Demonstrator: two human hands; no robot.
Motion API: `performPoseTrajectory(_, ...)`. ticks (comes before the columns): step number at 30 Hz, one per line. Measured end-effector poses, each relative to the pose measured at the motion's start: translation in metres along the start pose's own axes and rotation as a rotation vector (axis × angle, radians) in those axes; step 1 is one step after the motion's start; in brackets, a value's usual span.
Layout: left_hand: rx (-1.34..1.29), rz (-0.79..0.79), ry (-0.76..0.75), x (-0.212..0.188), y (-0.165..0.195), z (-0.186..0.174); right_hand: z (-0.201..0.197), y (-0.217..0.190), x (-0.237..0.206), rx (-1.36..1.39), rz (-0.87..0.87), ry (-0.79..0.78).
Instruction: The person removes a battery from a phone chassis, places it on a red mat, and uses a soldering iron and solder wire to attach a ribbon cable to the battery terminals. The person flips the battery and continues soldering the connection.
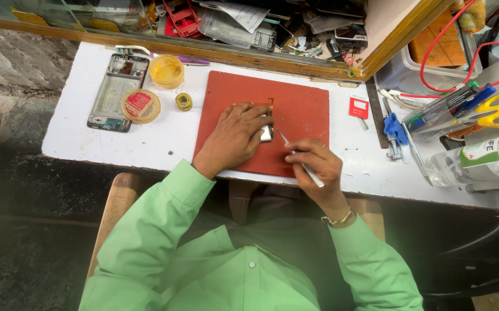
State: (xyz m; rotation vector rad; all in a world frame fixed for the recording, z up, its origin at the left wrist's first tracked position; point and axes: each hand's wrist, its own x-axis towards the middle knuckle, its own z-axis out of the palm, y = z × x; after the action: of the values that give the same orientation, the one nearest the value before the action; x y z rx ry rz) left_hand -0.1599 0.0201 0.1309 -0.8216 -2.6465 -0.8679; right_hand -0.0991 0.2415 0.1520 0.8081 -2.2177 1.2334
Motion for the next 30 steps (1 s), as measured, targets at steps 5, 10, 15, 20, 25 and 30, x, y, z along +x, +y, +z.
performPoseTrajectory(5, -0.002, 0.006, 0.005, 0.000, 0.000, -0.001, -0.002, 0.000, 0.002, 0.124, 0.097, 0.104)
performPoseTrajectory(10, 0.004, 0.006, 0.005, 0.000, 0.001, -0.002, 0.000, 0.002, 0.002, 0.269, 0.285, 0.109)
performPoseTrajectory(15, 0.004, -0.001, -0.005, 0.001, 0.001, -0.003, -0.001, 0.006, 0.002, 0.172, 0.260, 0.100)
performPoseTrajectory(20, 0.008, 0.007, -0.005, 0.001, 0.001, -0.003, 0.000, 0.008, 0.001, 0.149, 0.236, 0.103)
performPoseTrajectory(25, 0.004, 0.006, -0.002, 0.001, 0.001, -0.002, 0.000, 0.009, 0.001, 0.146, 0.240, 0.096)
performPoseTrajectory(30, 0.005, 0.009, 0.003, 0.000, 0.000, -0.001, 0.001, 0.010, 0.002, 0.140, 0.236, 0.095)
